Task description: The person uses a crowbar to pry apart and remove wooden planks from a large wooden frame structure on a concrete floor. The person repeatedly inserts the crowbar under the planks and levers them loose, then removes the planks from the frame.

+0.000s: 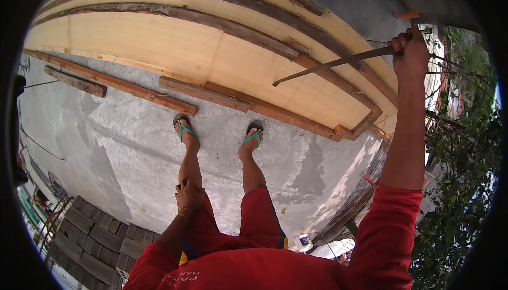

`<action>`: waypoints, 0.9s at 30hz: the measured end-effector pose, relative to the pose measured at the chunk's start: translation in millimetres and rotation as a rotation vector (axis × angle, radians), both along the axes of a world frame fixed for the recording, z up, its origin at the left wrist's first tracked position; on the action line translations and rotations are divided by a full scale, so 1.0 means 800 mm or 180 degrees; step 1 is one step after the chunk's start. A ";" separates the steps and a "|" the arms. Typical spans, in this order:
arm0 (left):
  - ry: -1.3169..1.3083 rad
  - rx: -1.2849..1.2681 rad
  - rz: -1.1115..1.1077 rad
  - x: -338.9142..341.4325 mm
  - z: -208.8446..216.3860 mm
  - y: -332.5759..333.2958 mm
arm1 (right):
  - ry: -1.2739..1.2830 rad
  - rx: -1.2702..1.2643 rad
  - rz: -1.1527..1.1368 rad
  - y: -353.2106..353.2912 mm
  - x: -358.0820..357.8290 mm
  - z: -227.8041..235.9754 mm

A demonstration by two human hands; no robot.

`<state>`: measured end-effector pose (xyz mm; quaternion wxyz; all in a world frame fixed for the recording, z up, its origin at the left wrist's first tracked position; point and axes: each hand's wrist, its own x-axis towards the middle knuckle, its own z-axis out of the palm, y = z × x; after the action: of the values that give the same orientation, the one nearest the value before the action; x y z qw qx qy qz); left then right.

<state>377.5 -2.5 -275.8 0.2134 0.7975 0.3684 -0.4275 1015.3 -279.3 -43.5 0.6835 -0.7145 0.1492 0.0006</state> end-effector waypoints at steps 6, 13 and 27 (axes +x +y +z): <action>0.0047 0.0133 0.0153 -0.030 -0.037 -0.054 | -0.0562 -0.0283 0.0480 -0.059 0.115 -0.125; 0.0229 0.0227 -0.0085 -0.018 -0.047 -0.076 | 0.0331 -0.0379 0.0202 -0.033 0.171 -0.260; 0.0387 0.0111 -0.0123 0.012 -0.031 -0.041 | -0.0720 -0.0232 -0.0176 0.024 -0.283 -0.084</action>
<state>387.2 -35.0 -300.8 0.1684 0.7806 0.3725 -0.4728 789.1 -260.0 -110.8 0.6692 -0.7301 0.0908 -0.1043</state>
